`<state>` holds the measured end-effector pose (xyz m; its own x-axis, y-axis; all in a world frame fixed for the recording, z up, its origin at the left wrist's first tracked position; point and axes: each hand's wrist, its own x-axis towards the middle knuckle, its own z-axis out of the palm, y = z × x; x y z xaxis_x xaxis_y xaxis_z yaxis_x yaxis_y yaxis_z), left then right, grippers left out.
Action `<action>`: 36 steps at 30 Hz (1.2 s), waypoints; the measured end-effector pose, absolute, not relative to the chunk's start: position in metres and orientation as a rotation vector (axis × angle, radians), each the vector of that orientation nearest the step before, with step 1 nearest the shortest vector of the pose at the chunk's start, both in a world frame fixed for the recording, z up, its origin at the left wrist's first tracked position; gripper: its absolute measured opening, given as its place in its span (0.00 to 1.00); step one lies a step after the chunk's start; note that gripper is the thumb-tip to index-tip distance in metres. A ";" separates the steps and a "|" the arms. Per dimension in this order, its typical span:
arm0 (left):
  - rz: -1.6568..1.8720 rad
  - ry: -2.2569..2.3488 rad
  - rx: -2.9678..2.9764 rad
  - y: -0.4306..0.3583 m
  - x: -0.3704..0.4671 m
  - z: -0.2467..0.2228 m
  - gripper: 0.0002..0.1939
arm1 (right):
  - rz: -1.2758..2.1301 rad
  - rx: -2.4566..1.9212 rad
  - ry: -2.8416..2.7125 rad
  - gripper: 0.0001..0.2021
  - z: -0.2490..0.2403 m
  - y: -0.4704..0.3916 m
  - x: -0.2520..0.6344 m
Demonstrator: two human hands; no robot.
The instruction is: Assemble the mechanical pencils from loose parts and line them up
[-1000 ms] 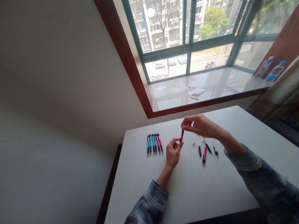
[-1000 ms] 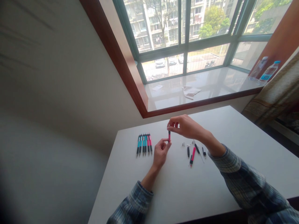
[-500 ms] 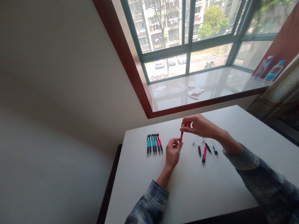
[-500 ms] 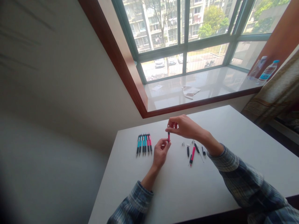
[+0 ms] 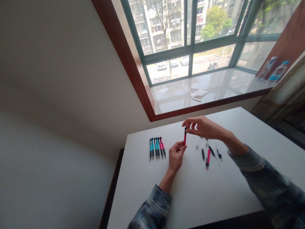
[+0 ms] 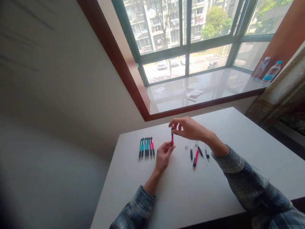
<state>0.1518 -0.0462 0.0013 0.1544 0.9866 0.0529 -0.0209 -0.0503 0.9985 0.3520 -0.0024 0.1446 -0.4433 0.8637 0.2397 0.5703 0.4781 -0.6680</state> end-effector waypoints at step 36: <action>1.124 1.077 1.347 -0.049 0.152 0.004 0.16 | 0.568 -1.267 -2.220 0.19 0.141 -0.002 0.351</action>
